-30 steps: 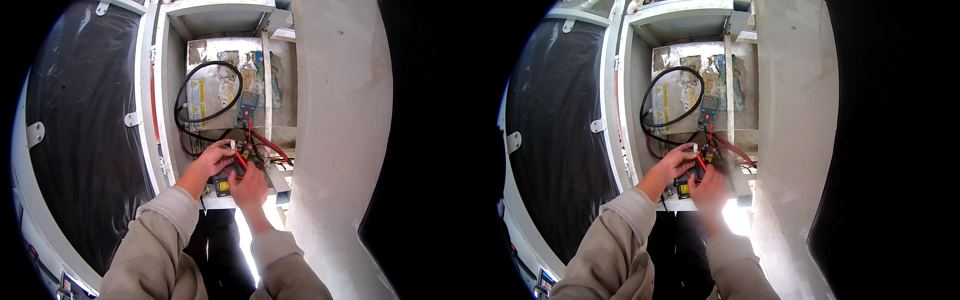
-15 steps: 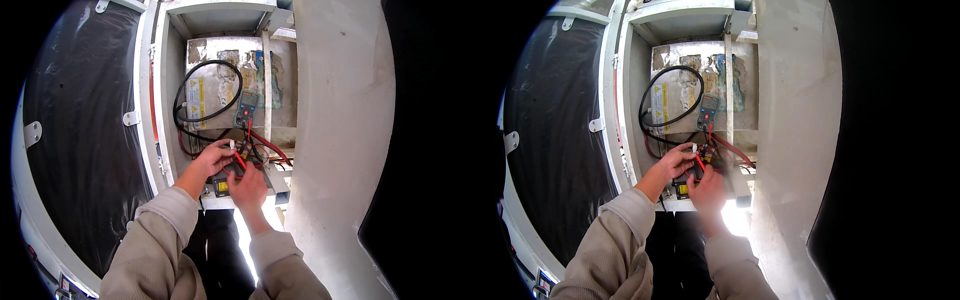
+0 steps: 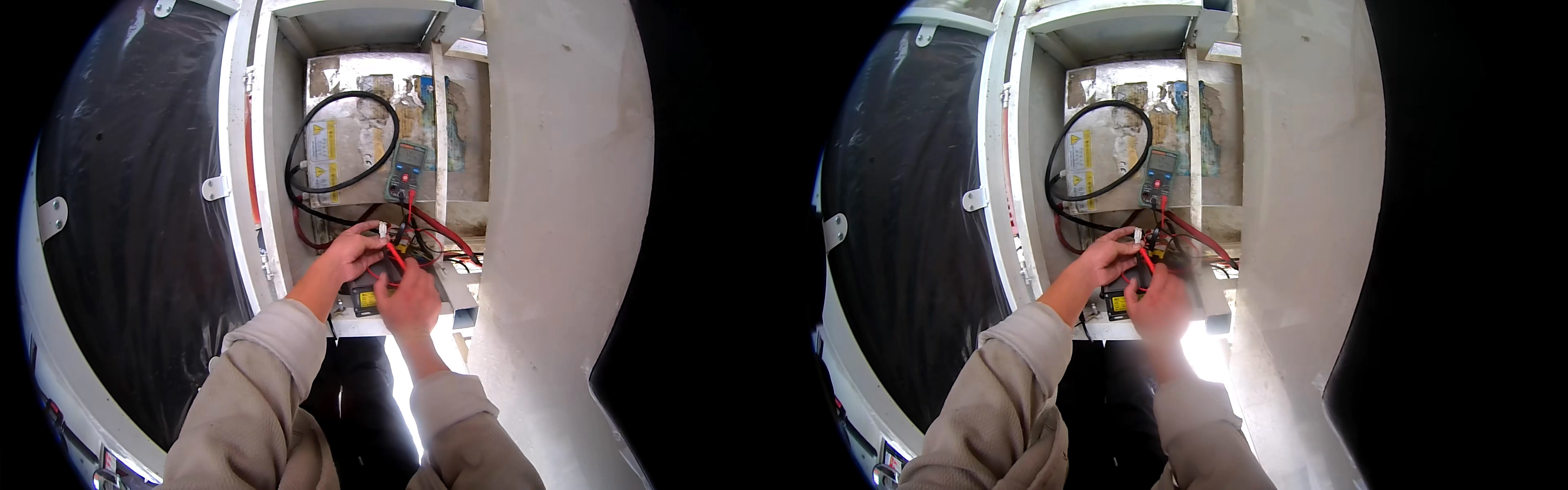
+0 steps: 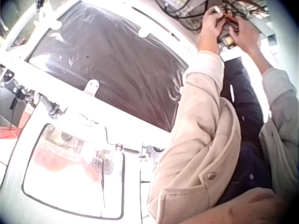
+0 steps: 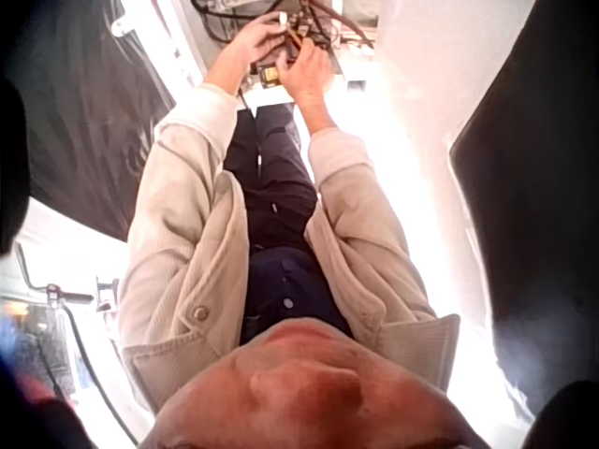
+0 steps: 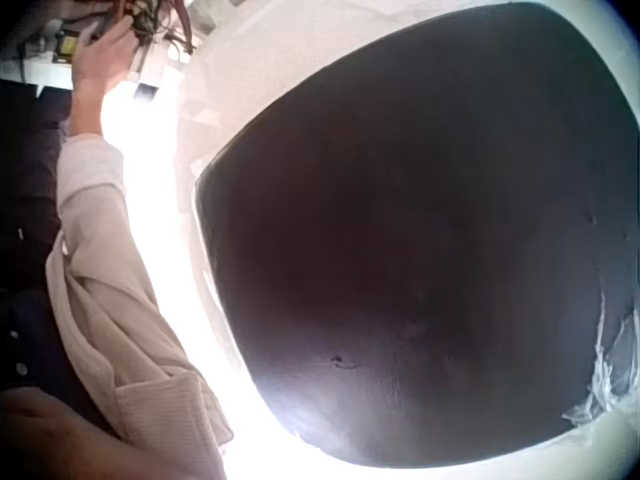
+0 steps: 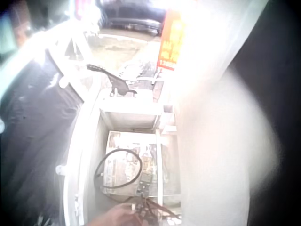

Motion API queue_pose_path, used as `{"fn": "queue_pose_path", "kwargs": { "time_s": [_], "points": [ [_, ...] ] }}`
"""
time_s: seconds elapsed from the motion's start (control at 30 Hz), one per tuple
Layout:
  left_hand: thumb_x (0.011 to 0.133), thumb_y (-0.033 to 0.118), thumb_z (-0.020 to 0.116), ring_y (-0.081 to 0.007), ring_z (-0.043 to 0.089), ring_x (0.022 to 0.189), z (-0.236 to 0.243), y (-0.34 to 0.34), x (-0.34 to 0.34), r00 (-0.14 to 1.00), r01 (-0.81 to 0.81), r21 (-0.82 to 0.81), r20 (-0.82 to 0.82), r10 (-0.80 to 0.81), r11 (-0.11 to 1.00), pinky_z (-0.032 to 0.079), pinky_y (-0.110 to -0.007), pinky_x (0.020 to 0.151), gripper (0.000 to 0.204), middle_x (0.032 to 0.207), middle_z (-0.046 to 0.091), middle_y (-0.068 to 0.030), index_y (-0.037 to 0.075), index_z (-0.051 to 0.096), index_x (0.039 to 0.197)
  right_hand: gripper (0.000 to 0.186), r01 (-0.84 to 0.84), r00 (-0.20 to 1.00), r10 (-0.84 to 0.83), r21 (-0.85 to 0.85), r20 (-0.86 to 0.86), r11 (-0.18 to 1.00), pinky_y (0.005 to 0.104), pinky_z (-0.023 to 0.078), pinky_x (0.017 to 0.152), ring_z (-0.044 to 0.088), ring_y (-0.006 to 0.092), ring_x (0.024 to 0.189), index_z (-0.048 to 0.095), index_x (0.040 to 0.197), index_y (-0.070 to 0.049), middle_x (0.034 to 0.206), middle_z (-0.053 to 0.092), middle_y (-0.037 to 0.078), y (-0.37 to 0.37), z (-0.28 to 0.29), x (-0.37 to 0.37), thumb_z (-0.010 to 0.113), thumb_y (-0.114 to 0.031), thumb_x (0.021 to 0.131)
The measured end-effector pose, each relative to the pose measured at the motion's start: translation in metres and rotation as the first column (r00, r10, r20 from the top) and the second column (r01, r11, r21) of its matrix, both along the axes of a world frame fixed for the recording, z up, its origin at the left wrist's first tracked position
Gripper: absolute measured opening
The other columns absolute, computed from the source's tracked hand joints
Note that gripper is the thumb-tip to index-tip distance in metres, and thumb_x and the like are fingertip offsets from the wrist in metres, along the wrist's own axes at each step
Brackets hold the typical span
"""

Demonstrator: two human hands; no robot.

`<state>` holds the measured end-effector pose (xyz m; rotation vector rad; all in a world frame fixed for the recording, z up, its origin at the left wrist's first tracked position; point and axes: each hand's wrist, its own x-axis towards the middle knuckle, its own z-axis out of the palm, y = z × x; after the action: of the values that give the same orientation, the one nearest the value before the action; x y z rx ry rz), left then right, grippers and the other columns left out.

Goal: The person uses a multimeter to test electrical connections inside an open equipment enclosure. They repeatedly touch the multimeter probes to various wires and terminals, then disconnect and reconnect a white connector while checking readings.

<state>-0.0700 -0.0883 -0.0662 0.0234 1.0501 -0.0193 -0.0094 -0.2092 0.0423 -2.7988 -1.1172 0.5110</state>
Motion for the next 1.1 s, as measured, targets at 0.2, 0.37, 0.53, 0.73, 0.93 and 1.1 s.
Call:
{"fn": "queue_pose_path", "kwargs": {
  "time_s": [0.2,0.37,0.53,0.73,0.93,1.1],
  "points": [
    [0.088,-0.007,0.058,-0.0207,0.063,0.098,0.006,0.004,0.001,0.999,0.043,0.006,-0.015,-0.043,0.999,0.052,-0.032,0.086,0.053,0.111,0.064,-0.0099,0.009,0.043,0.136,0.051,0.015,1.0,-0.015,-0.03,-0.021,0.999,0.0436,0.051,0.075,0.061,0.0302,0.09,0.053,0.119,-0.005,0.095,0.061,0.013,0.001,0.002,0.001,0.064,-0.037,0.082],
    [0.088,-0.007,0.058,-0.0204,0.063,0.099,0.013,0.006,0.003,0.998,0.058,0.007,-0.022,-0.058,0.998,0.052,-0.032,0.087,0.053,0.111,0.064,-0.01,0.009,0.042,0.136,0.05,0.008,1.0,-0.008,-0.011,-0.003,1.0,0.0436,0.051,0.075,0.061,0.0303,0.09,0.053,0.119,-0.005,0.094,0.061,0.012,0.0,0.0,0.001,0.065,-0.037,0.081],
    [0.088,-0.009,0.057,-0.0219,0.063,0.102,0.005,0.003,0.001,1.0,0.021,-0.004,-0.002,-0.021,1.0,0.052,-0.034,0.09,0.051,0.111,0.064,-0.0117,0.007,0.042,0.135,0.05,0.0,1.0,0.0,0.003,0.001,1.0,0.0435,0.051,0.074,0.061,0.0306,0.09,0.053,0.119,-0.005,0.095,0.061,0.012,-0.001,-0.001,0.001,0.065,-0.036,0.081],
    [0.088,-0.01,0.056,-0.023,0.064,0.101,0.005,0.004,0.0,1.0,0.012,-0.005,-0.011,-0.012,1.0,0.053,-0.036,0.091,0.05,0.111,0.064,-0.0128,0.006,0.043,0.134,0.05,0.012,1.0,-0.013,-0.044,-0.018,0.999,0.0437,0.051,0.074,0.061,0.0308,0.09,0.052,0.119,-0.006,0.095,0.06,0.013,0.0,0.0,0.001,0.064,-0.037,0.082],
    [0.088,-0.009,0.057,-0.0225,0.064,0.101,0.006,0.004,0.002,1.0,0.02,-0.009,-0.013,-0.02,1.0,0.053,-0.035,0.089,0.051,0.111,0.064,-0.0125,0.006,0.042,0.135,0.049,-0.009,1.0,0.008,-0.049,-0.021,0.999,0.0436,0.051,0.072,0.061,0.0305,0.088,0.053,0.119,-0.006,0.092,0.06,0.012,0.001,0.001,0.001,0.063,-0.038,0.083],
    [0.088,-0.009,0.057,-0.0217,0.064,0.1,0.0,0.002,-0.001,1.0,0.023,-0.002,0.01,-0.023,1.0,0.054,-0.033,0.087,0.051,0.111,0.064,-0.0118,0.007,0.042,0.135,0.049,-0.021,1.0,0.021,-0.019,0.003,1.0,0.0434,0.051,0.071,0.061,0.0303,0.086,0.053,0.118,-0.006,0.091,0.06,0.012,0.001,-0.001,0.001,0.064,-0.037,0.082]
  ]
}}
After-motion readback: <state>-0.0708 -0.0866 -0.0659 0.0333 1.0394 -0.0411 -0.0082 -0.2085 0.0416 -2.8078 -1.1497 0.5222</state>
